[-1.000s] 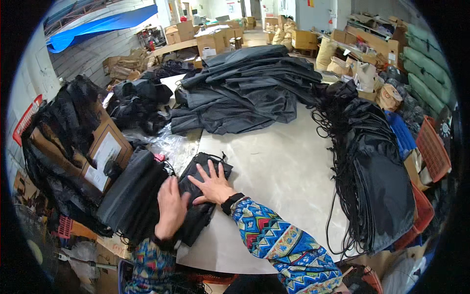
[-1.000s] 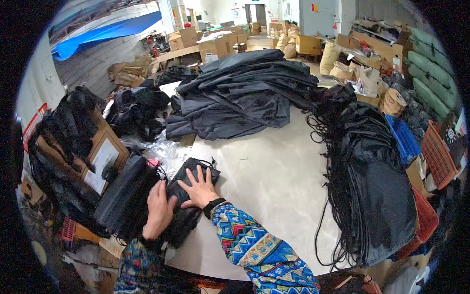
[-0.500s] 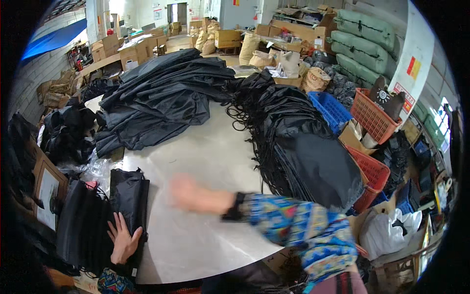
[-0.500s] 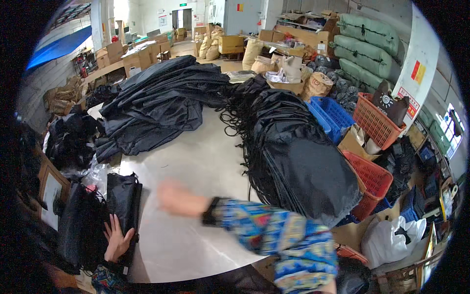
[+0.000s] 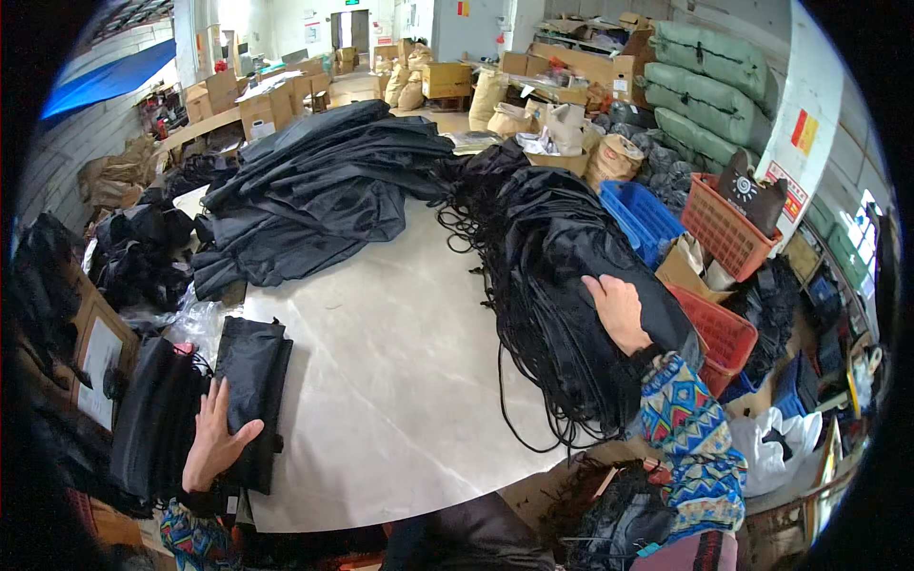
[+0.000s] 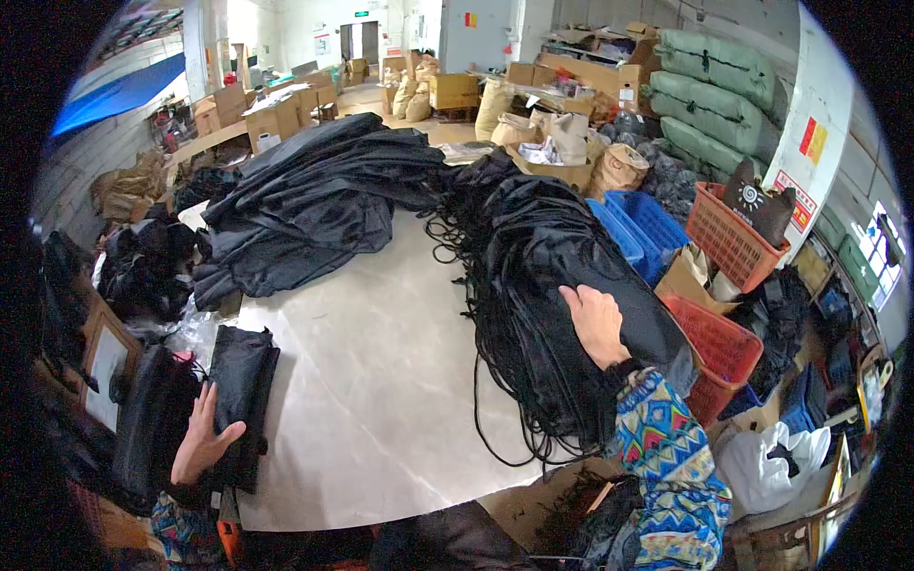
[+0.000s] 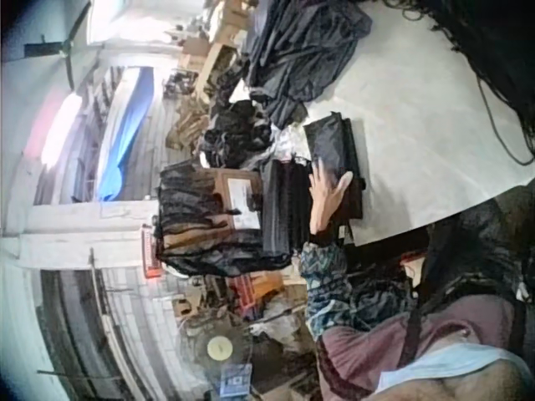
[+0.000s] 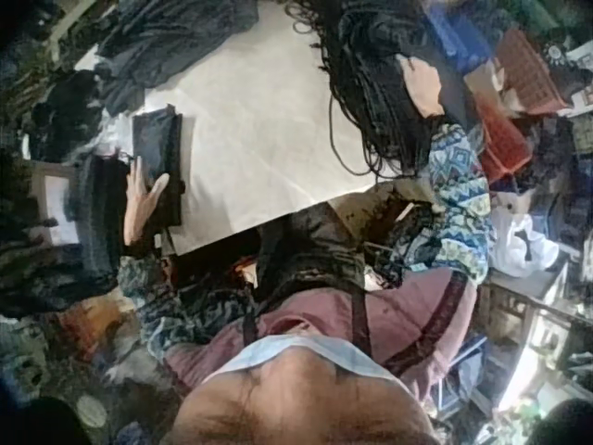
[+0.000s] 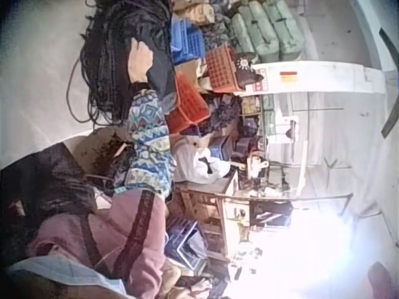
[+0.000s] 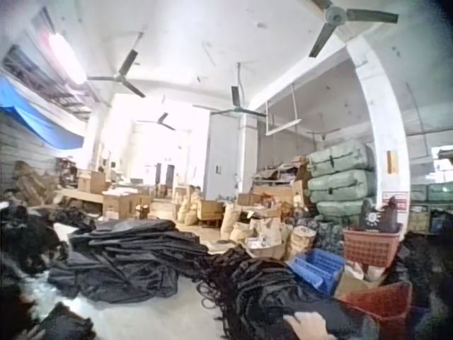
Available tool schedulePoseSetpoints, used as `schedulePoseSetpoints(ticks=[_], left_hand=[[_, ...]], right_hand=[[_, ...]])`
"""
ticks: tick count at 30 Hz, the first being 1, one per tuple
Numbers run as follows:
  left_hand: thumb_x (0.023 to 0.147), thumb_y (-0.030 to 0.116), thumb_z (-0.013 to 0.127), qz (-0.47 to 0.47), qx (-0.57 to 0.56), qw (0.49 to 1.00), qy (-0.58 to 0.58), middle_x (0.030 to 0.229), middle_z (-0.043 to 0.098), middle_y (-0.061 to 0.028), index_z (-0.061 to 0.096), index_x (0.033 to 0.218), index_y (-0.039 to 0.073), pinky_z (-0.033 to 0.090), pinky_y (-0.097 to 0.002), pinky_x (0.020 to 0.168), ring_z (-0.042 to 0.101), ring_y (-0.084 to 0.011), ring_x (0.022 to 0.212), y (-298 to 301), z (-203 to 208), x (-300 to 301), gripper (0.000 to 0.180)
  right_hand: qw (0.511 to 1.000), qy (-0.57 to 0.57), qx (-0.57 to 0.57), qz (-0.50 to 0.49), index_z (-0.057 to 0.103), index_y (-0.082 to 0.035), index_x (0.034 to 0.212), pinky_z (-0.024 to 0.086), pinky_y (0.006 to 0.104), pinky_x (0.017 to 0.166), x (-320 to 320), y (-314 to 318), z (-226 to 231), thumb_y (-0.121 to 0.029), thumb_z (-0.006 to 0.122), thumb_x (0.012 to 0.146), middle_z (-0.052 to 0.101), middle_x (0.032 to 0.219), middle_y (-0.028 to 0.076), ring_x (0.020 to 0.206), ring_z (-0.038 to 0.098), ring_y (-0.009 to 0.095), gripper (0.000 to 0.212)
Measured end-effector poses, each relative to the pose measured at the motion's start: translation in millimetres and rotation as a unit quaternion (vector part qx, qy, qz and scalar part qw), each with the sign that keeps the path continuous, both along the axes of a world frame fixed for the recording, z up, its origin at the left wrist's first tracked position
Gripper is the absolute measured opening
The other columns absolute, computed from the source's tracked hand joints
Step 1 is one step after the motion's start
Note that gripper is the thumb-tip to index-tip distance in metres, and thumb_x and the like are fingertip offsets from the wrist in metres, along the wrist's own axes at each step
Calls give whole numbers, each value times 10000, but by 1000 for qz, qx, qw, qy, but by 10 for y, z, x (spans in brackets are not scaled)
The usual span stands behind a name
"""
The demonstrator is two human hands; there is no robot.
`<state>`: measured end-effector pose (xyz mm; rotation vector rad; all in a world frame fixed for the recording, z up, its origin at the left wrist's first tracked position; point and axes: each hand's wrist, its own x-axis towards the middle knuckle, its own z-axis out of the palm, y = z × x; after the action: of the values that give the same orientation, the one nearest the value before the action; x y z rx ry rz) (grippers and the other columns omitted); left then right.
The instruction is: Folding black drawstring bags on a work table.
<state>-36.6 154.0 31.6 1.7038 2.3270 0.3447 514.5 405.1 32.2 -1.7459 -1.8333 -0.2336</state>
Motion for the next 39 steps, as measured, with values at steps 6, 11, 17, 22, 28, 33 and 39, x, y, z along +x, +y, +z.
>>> schedulePoseSetpoints(ticks=[6, 11, 17, 22, 28, 33, 39], left_hand=[[1003, 137, 440, -175, 175, 845, -474, 1519, 273, -178, 195, 1484, -11, 237, -346, 1134, 305, -257, 1391, 488, 379, 953, 560], [728, 516, 775, -41, 22, 853, -519, 1497, 273, -252, 105, 1475, -81, 294, -386, 1105, 313, -346, 1373, 956, -132, 1328, 1168], [715, 469, 777, -170, 35, 914, -366, 1236, 517, -308, 300, 1403, -92, 409, -447, 973, 508, -410, 1148, 1142, -480, 1933, 1007], [833, 275, 658, -211, 129, 968, -48, 1132, 625, -177, 555, 1164, -28, 466, -407, 849, 566, -416, 1002, 1301, -773, 2064, 461], [906, 78, 571, -204, 104, 786, -575, 1001, 650, -41, 589, 1156, -46, 441, -277, 865, 562, -130, 942, 1194, -482, 1807, 280], [863, -74, 471, -126, 149, 722, -663, 1023, 650, -91, 581, 1049, -34, 495, -281, 859, 628, -157, 916, 636, -75, 1025, 219], [816, -84, 466, -4, 181, 754, -632, 954, 636, -28, 609, 1038, -18, 456, -232, 813, 590, -110, 876, 666, -277, 1023, 273]], right_hand=[[936, 73, -77, 336, 578, 9, 769, 457, 447, 533, -1306, -897, 344, -157, 611, 882, 568, 694, 253, 664, 592, 433, 204], [750, 97, -356, 549, 591, 35, 930, 482, 483, 674, -1994, -1375, -28, -267, 537, 939, 607, 782, 289, 784, 611, 457, 307], [808, 1, -233, 541, 600, 17, 1026, 490, 422, 799, -1249, -1365, -429, -184, 591, 909, 638, 991, 175, 970, 605, 345, 233], [899, -30, 8, 437, 606, 3, 1087, 479, 400, 854, -867, -1410, -107, -93, 574, 907, 636, 1028, 184, 992, 598, 361, 206], [973, 35, -191, 125, 543, 14, 1239, 395, 493, 1010, 830, -918, -670, -342, 435, 995, 542, 1268, 270, 1237, 473, 416, 444], [950, -6, -306, 63, 401, -46, 1411, 131, 618, 1107, 1021, -680, -607, -565, 499, 907, 268, 1511, 237, 1435, 163, 384, 730], [893, -46, -378, 241, 629, 9, 1136, 512, 375, 801, 898, -472, -47, -295, 689, 842, 703, 992, 140, 920, 672, 304, 427]])
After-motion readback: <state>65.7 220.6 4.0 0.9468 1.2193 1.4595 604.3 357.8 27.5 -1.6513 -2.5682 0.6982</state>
